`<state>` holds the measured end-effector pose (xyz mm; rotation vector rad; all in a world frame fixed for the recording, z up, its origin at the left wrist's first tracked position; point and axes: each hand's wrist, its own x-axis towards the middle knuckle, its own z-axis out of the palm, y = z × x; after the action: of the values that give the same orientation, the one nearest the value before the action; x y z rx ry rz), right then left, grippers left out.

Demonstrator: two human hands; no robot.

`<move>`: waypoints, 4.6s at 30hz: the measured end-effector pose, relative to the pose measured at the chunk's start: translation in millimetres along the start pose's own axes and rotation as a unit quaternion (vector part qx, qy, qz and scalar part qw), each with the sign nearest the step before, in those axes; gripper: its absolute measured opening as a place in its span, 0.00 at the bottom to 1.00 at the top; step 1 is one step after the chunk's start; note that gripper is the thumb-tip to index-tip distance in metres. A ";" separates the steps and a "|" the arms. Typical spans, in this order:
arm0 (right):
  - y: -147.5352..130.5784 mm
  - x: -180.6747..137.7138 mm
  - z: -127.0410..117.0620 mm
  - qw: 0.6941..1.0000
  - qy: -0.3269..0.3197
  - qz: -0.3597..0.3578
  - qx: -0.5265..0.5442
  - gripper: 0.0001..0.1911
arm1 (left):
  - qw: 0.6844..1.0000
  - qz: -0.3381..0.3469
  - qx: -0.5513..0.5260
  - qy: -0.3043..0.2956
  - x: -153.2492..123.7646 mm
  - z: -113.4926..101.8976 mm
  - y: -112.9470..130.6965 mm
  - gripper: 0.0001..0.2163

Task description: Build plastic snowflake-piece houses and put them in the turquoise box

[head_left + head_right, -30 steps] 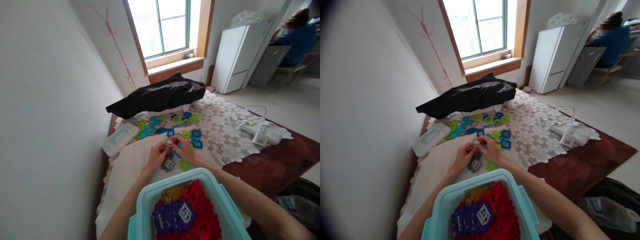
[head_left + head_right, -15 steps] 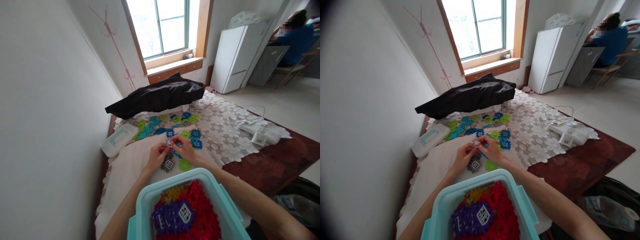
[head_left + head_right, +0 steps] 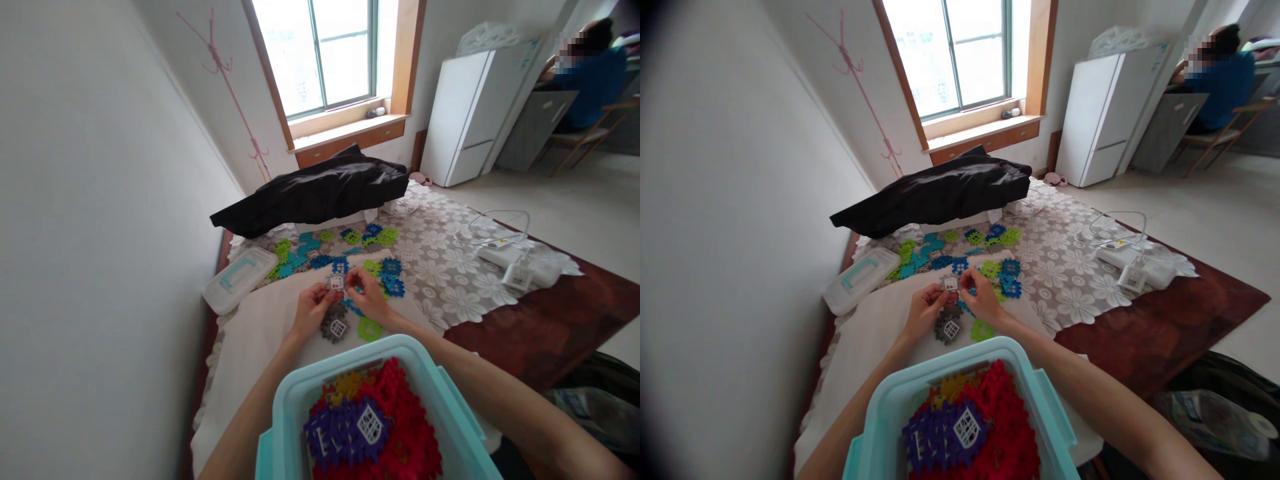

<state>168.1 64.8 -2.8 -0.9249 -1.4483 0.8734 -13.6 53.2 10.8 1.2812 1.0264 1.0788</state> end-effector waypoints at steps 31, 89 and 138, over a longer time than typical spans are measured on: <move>-17.7 13.0 -23.3 0.985 -0.169 0.045 0.003 0.26 | 0.980 0.059 0.160 0.099 6.7 -14.3 -4.1 0.21; -80.1 7.8 -47.7 0.765 -0.555 0.123 0.302 0.46 | 0.959 0.098 0.256 0.074 15.1 -19.6 -20.0 0.13; 25.3 43.5 -112.4 0.839 -0.204 0.054 -0.502 0.32 | 0.938 0.108 0.318 0.082 16.7 -24.8 -26.8 0.11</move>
<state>280.1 116.0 0.2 -1.6637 -2.3166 0.3294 -33.5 74.9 -16.5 1.8782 1.4610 1.0677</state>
